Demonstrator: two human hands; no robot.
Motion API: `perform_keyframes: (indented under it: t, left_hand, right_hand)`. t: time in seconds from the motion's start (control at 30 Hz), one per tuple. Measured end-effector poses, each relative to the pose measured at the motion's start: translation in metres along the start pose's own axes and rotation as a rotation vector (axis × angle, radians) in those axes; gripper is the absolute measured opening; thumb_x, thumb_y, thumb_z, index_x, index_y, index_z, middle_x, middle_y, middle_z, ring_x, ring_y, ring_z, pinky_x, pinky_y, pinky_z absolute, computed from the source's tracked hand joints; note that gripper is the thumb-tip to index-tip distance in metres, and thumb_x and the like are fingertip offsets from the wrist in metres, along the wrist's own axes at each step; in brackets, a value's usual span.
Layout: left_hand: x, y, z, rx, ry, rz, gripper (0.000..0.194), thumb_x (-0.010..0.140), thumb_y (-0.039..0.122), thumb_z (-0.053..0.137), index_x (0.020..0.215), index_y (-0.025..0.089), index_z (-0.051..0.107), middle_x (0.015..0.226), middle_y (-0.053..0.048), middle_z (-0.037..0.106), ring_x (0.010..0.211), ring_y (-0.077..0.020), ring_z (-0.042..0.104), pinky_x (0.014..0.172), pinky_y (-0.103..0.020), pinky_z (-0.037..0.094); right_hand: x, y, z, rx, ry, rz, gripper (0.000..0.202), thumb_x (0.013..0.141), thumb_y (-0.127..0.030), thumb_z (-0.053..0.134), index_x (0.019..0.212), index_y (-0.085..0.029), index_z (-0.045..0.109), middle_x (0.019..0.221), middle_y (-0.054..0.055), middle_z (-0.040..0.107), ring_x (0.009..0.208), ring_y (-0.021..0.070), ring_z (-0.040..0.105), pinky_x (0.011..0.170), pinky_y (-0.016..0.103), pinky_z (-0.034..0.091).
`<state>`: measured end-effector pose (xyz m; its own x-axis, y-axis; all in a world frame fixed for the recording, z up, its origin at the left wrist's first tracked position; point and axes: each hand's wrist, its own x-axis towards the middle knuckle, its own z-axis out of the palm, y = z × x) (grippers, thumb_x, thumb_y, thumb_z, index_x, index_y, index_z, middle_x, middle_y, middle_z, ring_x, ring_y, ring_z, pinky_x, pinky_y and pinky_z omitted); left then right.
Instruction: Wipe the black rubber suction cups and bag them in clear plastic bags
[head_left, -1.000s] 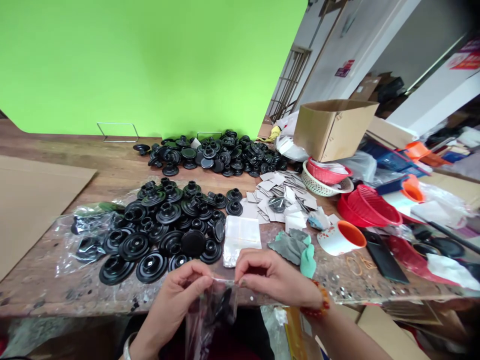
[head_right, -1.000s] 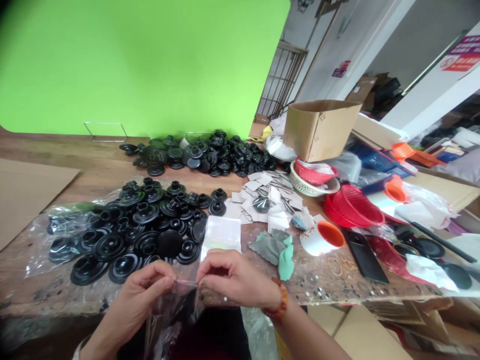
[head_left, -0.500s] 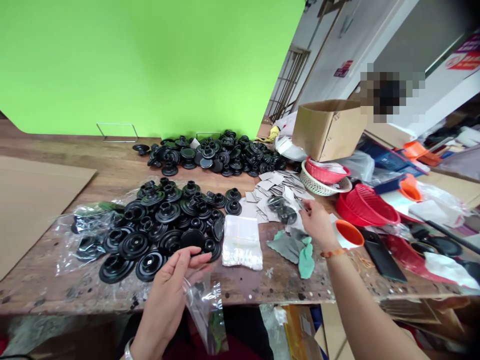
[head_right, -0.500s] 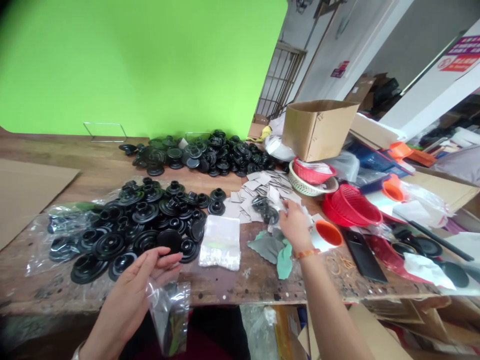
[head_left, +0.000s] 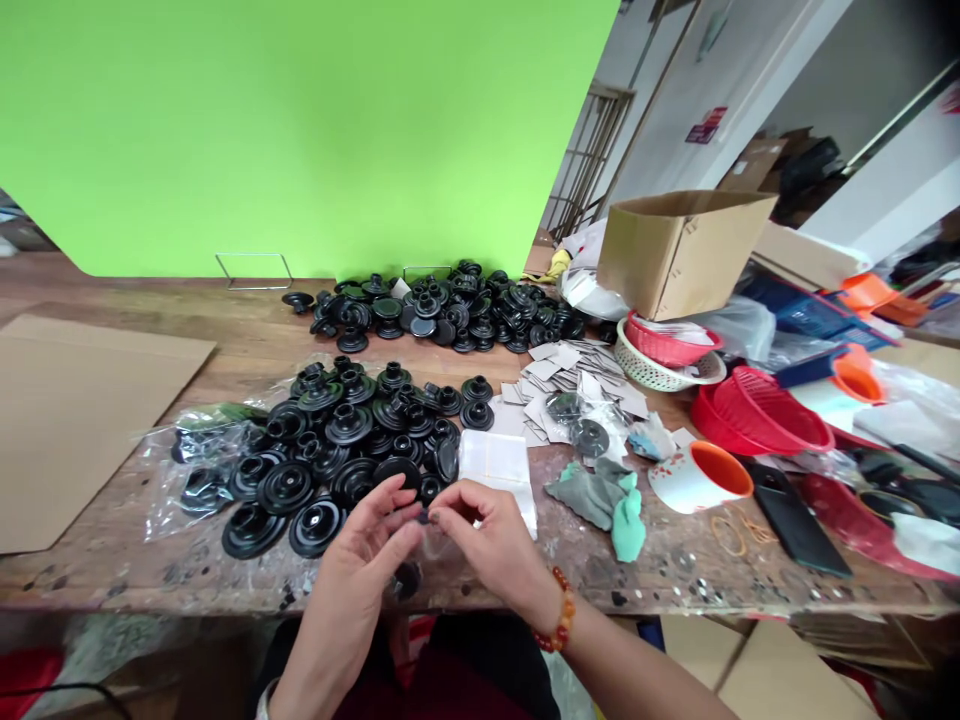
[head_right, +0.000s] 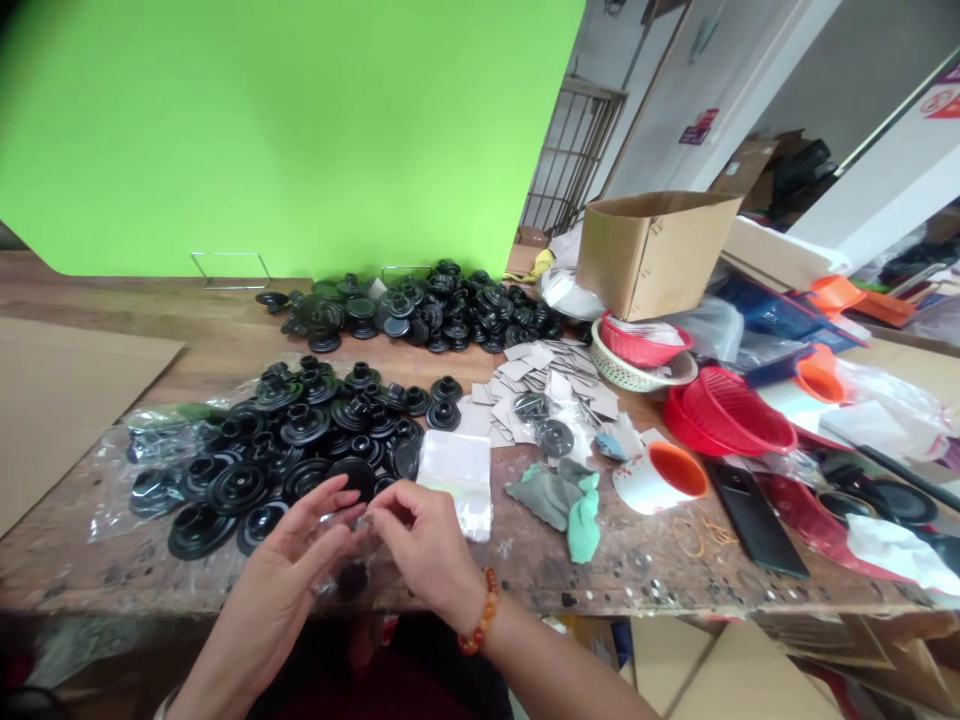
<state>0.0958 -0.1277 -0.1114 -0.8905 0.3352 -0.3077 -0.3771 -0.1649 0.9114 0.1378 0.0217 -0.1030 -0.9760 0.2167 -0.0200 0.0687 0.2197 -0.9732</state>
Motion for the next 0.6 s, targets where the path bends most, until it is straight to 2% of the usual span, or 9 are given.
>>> perform_keyframes:
  t: [0.07,0.13,0.23,0.3,0.37,0.43,0.5,0.53,0.6]
  left_hand:
    - [0.0,0.0,-0.008,0.02,0.007,-0.074,0.047,0.07,0.033,0.078,0.114,0.023,0.064,0.085,0.0,0.073,0.075,-0.015,0.067,0.069,-0.024,0.053]
    - [0.0,-0.002,-0.012,0.064,0.04,-0.121,0.039,0.068,0.037,0.079,0.102,0.019,0.069,0.069,0.002,0.069,0.058,-0.0126,0.061,0.057,-0.022,0.049]
    - [0.001,-0.003,-0.014,0.143,0.054,-0.119,0.028,0.066,0.041,0.079,0.079,0.016,0.072,0.063,0.001,0.067,0.054,-0.0123,0.055,0.051,-0.021,0.043]
    - [0.001,-0.001,-0.014,0.085,-0.009,-0.118,0.026,0.068,0.041,0.077,0.071,0.017,0.069,0.064,0.001,0.065,0.058,-0.0127,0.054,0.053,-0.021,0.043]
    - [0.001,0.002,-0.016,-0.114,-0.133,-0.167,0.025,0.072,0.042,0.075,0.072,0.018,0.066,0.07,0.001,0.062,0.064,-0.0138,0.056,0.06,-0.024,0.046]
    - [0.001,0.005,-0.02,-0.335,-0.295,-0.228,0.029,0.075,0.047,0.071,0.072,0.019,0.062,0.075,0.0,0.059,0.068,-0.0141,0.055,0.067,-0.027,0.048]
    - [0.001,0.008,-0.025,-0.432,-0.399,-0.246,0.031,0.079,0.048,0.066,0.07,0.02,0.057,0.073,0.001,0.054,0.065,-0.0122,0.05,0.066,-0.026,0.046]
    - [0.002,0.009,-0.026,-0.411,-0.413,-0.234,0.03,0.082,0.046,0.063,0.069,0.02,0.055,0.07,0.002,0.051,0.063,-0.0112,0.046,0.064,-0.024,0.044]
    - [0.002,0.01,-0.027,-0.231,-0.386,-0.176,0.027,0.087,0.039,0.059,0.069,0.02,0.054,0.068,0.003,0.048,0.061,-0.0103,0.042,0.062,-0.022,0.04]
  right_hand:
    - [-0.001,-0.001,-0.001,-0.121,0.015,-0.05,0.026,0.089,-0.031,0.053,0.068,-0.016,0.061,0.061,-0.002,0.054,0.06,0.0107,0.047,0.058,0.022,0.037]
    - [-0.002,-0.004,0.0,-0.148,0.006,-0.096,0.031,0.091,-0.033,0.051,0.066,-0.017,0.06,0.064,-0.001,0.054,0.064,0.0115,0.047,0.06,0.022,0.037]
    - [0.0,-0.004,0.004,0.12,-0.095,-0.037,0.024,0.089,-0.034,0.056,0.073,-0.017,0.062,0.081,0.003,0.061,0.063,0.0099,0.048,0.056,0.021,0.037]
    - [0.002,0.001,0.006,0.452,-0.254,0.138,0.022,0.086,-0.037,0.059,0.076,-0.018,0.058,0.077,0.001,0.06,0.048,0.0063,0.037,0.043,0.019,0.027]
    - [0.004,0.009,0.006,0.728,-0.413,0.286,0.028,0.085,-0.041,0.058,0.07,-0.019,0.051,0.063,-0.003,0.055,0.039,0.0049,0.027,0.037,0.018,0.017]
    - [0.007,0.017,0.002,0.825,-0.512,0.313,0.039,0.087,-0.048,0.054,0.063,-0.019,0.044,0.055,-0.003,0.051,0.037,0.0052,0.027,0.035,0.018,0.015]
    - [0.015,0.021,-0.007,0.717,-0.56,0.267,0.05,0.09,-0.056,0.044,0.058,-0.018,0.043,0.055,-0.001,0.053,0.038,0.0055,0.03,0.036,0.019,0.018]
    - [0.022,0.022,-0.014,0.601,-0.552,0.229,0.054,0.092,-0.057,0.038,0.057,-0.017,0.047,0.059,0.001,0.056,0.039,0.0059,0.033,0.037,0.019,0.021]
    - [0.042,0.023,-0.03,0.254,-0.425,0.123,0.051,0.095,-0.051,0.035,0.068,-0.015,0.059,0.072,0.005,0.062,0.046,0.0082,0.044,0.043,0.021,0.032]
